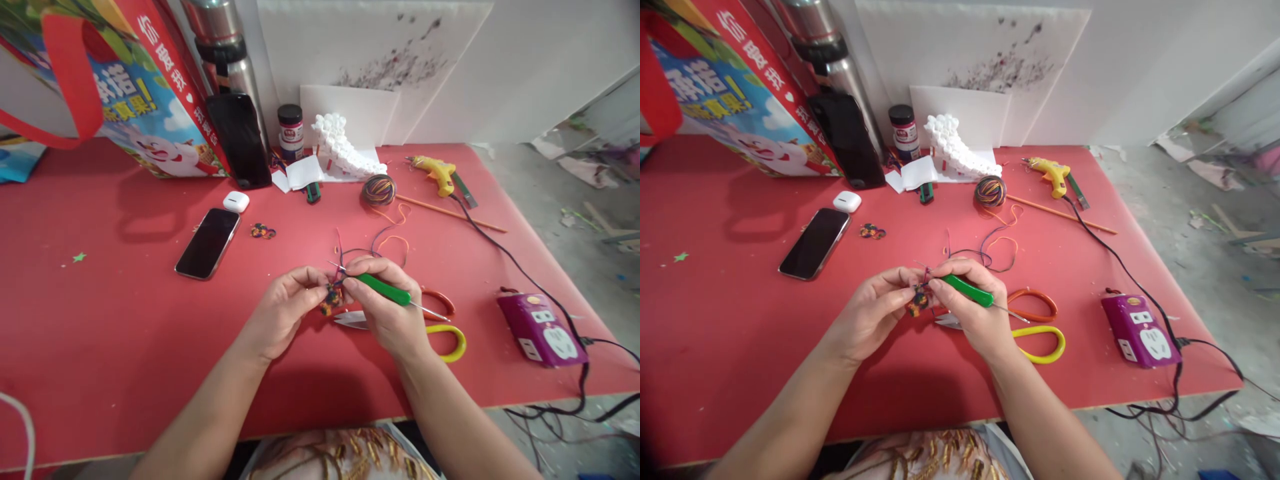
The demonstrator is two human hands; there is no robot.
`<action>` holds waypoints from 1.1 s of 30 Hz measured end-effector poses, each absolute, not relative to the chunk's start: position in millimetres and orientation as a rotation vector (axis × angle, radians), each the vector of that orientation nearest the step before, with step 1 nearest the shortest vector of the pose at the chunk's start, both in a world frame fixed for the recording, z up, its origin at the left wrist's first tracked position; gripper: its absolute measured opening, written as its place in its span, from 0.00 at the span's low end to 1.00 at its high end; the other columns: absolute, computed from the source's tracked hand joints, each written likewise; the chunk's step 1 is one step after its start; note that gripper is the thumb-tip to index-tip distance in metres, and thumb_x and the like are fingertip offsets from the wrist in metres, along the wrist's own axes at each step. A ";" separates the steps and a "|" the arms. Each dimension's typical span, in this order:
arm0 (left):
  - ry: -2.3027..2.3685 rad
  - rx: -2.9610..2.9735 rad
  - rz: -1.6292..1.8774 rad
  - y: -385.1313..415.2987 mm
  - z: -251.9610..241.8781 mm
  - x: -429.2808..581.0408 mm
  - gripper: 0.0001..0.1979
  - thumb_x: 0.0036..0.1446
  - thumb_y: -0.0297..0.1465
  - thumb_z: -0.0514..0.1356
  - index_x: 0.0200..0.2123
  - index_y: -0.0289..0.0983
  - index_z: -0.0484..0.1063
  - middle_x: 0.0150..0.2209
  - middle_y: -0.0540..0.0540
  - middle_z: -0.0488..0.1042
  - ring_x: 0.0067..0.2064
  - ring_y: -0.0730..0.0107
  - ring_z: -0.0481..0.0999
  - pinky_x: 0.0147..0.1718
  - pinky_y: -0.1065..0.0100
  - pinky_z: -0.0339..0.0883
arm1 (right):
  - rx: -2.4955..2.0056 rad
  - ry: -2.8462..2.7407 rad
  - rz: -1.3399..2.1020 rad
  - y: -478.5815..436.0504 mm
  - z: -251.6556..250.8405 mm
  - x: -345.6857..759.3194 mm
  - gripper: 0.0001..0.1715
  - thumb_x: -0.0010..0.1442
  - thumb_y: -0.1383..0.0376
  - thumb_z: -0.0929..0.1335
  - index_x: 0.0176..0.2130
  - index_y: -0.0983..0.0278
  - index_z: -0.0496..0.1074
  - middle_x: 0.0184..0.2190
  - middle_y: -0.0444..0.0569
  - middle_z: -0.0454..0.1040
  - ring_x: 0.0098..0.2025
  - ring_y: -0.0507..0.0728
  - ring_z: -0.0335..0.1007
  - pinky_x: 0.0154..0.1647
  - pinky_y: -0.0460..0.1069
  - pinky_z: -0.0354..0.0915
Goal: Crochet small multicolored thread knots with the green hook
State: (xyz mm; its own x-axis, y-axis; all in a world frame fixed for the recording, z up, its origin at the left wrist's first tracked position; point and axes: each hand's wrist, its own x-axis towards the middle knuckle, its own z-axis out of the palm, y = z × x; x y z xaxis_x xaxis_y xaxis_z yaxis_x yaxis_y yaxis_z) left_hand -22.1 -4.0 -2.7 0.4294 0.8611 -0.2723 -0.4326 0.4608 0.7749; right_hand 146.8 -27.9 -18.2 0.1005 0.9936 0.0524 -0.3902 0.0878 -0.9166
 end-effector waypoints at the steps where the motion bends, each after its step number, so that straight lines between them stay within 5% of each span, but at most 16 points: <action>1: 0.725 0.652 0.866 -3.6 -1.8 -22.0 0.10 0.54 0.34 0.77 0.32 0.36 0.82 0.34 0.47 0.83 0.36 0.70 0.82 0.42 0.71 0.76 | -0.892 -0.875 1.260 -27.7 -17.1 146.3 0.08 0.62 0.71 0.78 0.39 0.56 0.85 0.35 0.42 0.80 0.31 0.49 0.79 0.33 0.43 0.78; 5: 0.711 0.616 0.814 -3.4 1.3 -21.2 0.12 0.51 0.35 0.79 0.32 0.36 0.82 0.31 0.47 0.83 0.31 0.72 0.81 0.35 0.72 0.74 | -0.891 -0.881 1.237 -27.3 -15.0 146.1 0.08 0.61 0.71 0.78 0.38 0.57 0.84 0.33 0.42 0.79 0.29 0.50 0.78 0.31 0.45 0.77; 14: 0.752 0.586 0.829 -3.5 2.6 -22.0 0.12 0.47 0.33 0.81 0.31 0.35 0.84 0.31 0.48 0.83 0.34 0.74 0.82 0.39 0.73 0.74 | -0.975 -0.920 1.189 -29.2 -22.1 150.4 0.08 0.61 0.69 0.79 0.40 0.57 0.84 0.37 0.42 0.80 0.31 0.48 0.76 0.34 0.44 0.73; 26: 0.730 0.574 0.857 -7.7 -4.6 -15.3 0.13 0.48 0.28 0.80 0.33 0.35 0.81 0.33 0.48 0.84 0.39 0.71 0.83 0.44 0.71 0.77 | -0.949 -0.868 1.197 -30.1 -18.5 146.0 0.06 0.62 0.69 0.78 0.40 0.57 0.84 0.29 0.42 0.81 0.29 0.52 0.81 0.35 0.47 0.80; 33: 0.721 0.508 0.802 -5.7 -2.9 -17.2 0.15 0.46 0.31 0.81 0.32 0.35 0.80 0.31 0.46 0.83 0.32 0.70 0.82 0.38 0.68 0.78 | -0.929 -0.853 1.229 -31.7 -18.1 145.1 0.05 0.63 0.67 0.78 0.40 0.57 0.83 0.30 0.43 0.80 0.29 0.54 0.79 0.32 0.50 0.79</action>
State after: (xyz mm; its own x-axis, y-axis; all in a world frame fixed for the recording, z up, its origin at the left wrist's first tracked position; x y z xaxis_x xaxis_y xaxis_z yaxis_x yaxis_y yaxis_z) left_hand -17.2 -5.7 -2.9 0.4845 0.7873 -0.3813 -0.4626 0.6006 0.6521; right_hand 145.1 -31.7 -18.1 0.1420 0.9892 0.0373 -0.3815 0.0895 -0.9200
